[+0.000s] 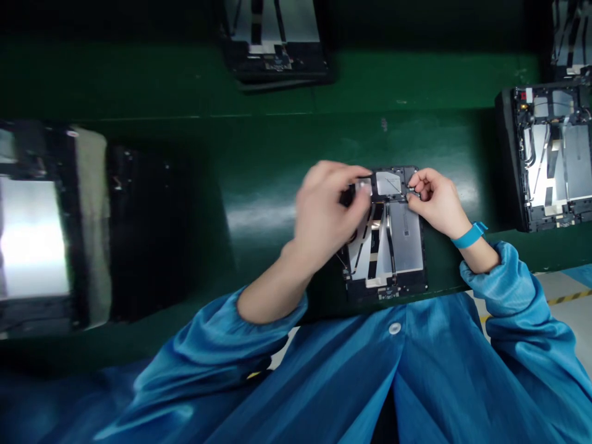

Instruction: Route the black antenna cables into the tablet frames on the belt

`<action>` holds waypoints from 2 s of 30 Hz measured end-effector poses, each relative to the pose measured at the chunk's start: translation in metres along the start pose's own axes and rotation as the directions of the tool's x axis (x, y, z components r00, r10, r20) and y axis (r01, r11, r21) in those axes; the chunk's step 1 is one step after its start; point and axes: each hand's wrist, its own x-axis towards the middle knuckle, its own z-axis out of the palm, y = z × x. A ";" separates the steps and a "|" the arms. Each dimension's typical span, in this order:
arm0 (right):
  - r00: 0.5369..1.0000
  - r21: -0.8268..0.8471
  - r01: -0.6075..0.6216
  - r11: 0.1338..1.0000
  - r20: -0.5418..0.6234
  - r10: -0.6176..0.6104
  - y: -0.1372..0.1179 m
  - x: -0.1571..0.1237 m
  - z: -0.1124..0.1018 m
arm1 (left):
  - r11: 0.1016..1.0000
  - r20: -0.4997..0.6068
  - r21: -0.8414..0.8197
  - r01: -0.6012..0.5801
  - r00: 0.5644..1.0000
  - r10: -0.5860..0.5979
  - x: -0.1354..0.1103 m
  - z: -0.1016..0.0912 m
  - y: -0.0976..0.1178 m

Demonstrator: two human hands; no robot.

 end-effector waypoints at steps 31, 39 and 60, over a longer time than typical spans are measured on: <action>0.565 -0.270 0.788 0.553 0.676 -0.474 -0.035 -0.021 0.067 | 0.522 0.400 -0.672 0.524 0.851 -0.340 -0.105 -0.004 -0.025; 0.549 -0.263 0.797 0.544 0.692 -0.469 -0.028 -0.013 0.067 | 0.502 0.375 -0.685 0.528 0.846 -0.379 -0.106 0.000 -0.023; 0.591 -0.233 0.739 0.633 0.675 -0.442 -0.025 -0.004 0.068 | 0.440 0.293 -0.753 0.489 0.848 -0.441 -0.084 0.007 -0.028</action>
